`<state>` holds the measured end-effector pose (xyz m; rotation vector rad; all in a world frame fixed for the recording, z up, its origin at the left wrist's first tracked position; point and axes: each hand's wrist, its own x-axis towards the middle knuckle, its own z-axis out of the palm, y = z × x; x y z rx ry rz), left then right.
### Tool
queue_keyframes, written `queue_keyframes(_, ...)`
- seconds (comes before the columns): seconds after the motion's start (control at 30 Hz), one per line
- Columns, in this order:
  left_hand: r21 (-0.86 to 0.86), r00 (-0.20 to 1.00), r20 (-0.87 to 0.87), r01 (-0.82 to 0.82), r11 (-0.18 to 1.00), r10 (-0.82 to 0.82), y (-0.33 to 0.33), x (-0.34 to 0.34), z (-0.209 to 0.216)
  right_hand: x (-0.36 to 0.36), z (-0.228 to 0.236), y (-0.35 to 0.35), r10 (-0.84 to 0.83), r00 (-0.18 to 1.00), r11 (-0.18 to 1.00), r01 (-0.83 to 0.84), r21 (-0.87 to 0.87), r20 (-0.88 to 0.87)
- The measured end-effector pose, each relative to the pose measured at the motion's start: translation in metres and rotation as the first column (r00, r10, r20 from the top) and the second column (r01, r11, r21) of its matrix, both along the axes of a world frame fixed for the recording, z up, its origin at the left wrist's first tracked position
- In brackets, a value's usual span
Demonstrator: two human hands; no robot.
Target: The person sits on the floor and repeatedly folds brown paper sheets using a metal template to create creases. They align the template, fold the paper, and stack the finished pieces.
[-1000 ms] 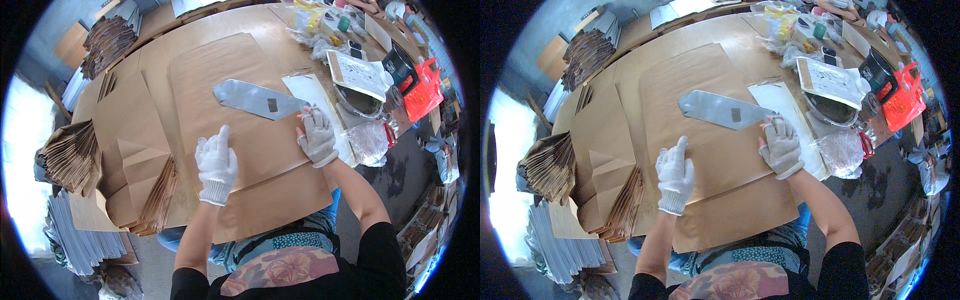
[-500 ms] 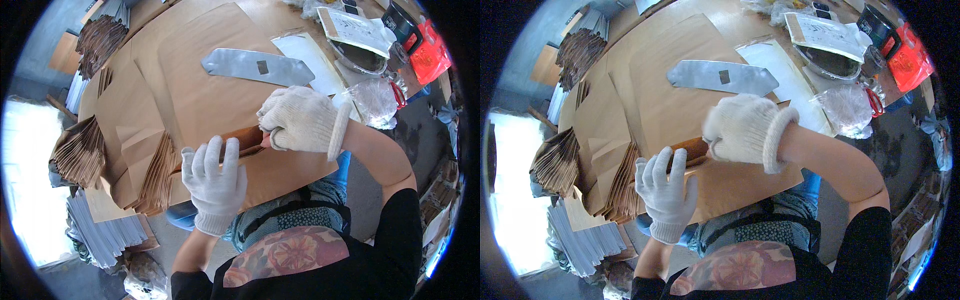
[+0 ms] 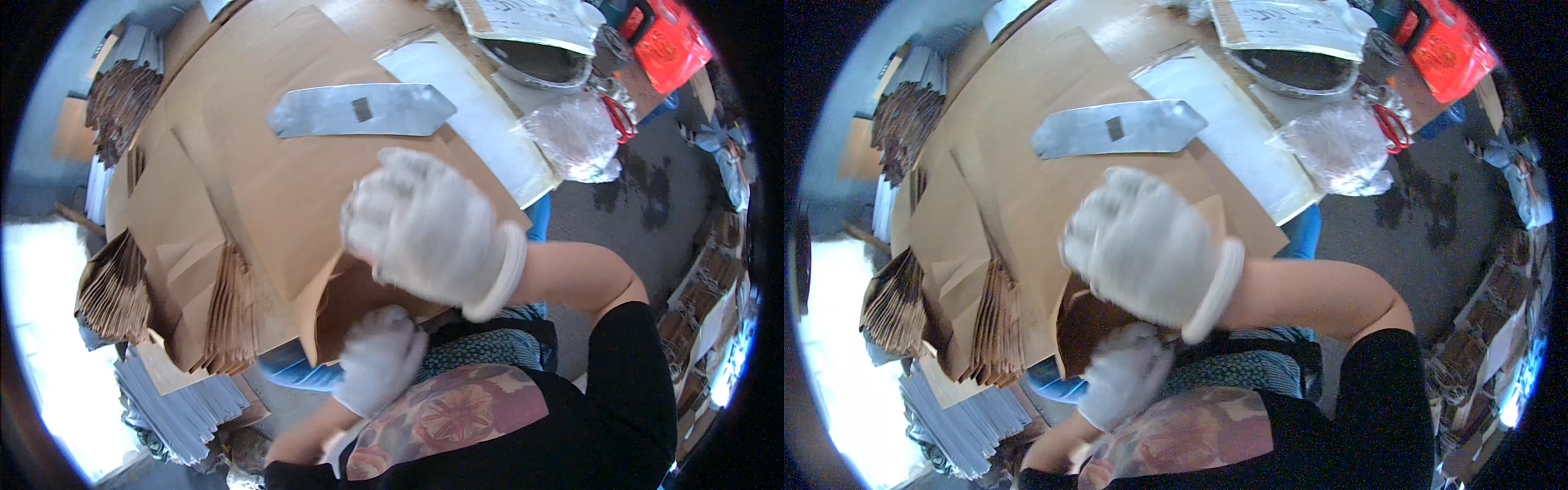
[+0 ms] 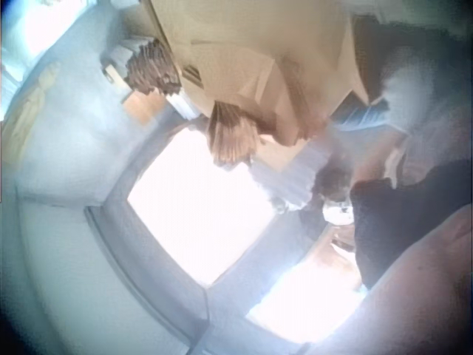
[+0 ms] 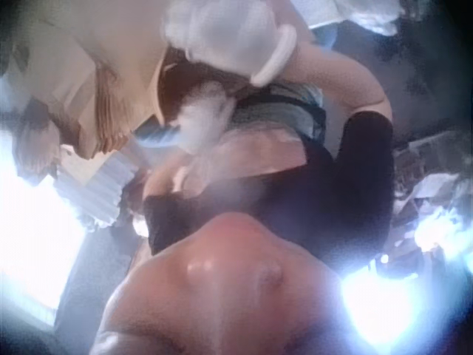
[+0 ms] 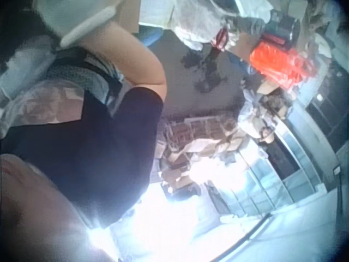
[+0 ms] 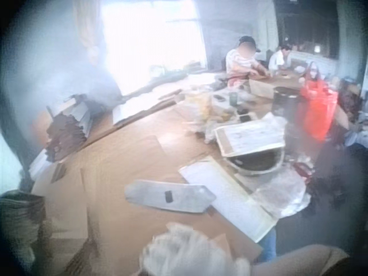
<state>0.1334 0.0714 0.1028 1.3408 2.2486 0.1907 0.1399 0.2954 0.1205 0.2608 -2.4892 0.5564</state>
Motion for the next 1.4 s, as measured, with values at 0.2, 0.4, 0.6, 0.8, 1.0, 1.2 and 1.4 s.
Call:
queue_keyframes(0.2,0.142,0.956,-0.269,0.162,0.976,-0.120,0.073,-0.068,-0.034,0.016,-0.083,0.112,-0.195,0.942,0.970,0.226,-0.089,0.272)
queue_keyframes(0.4,0.019,0.881,-0.371,0.322,0.947,-0.292,0.110,-0.096,-0.107,0.048,-0.102,0.113,-0.416,0.838,0.903,0.427,0.051,0.353)
queue_keyframes(0.6,-0.013,0.839,-0.361,0.432,0.902,-0.407,0.113,-0.112,-0.114,0.064,-0.119,0.052,-0.223,0.951,0.799,0.305,-0.519,0.215)
queue_keyframes(0.8,-0.170,0.391,0.897,-0.123,0.978,0.205,0.120,-0.206,-0.022,0.070,-0.129,0.048,-0.182,0.931,0.923,0.273,-0.271,0.317)
queue_keyframes(1.0,-0.205,0.829,0.384,-0.353,0.913,0.406,0.110,-0.209,-0.041,0.060,-0.132,0.032,-0.231,0.908,0.968,0.249,-0.008,0.350)
queue_keyframes(1.2,-0.107,0.983,-0.063,-0.181,0.978,0.175,0.120,-0.195,-0.063,0.093,-0.133,-0.015,0.008,0.945,0.991,-0.051,0.124,0.326)
queue_keyframes(1.4,-0.030,0.962,-0.245,-0.133,0.991,0.122,0.099,-0.183,-0.045,0.021,-0.116,0.025,-0.142,0.896,0.988,0.101,0.118,0.422)
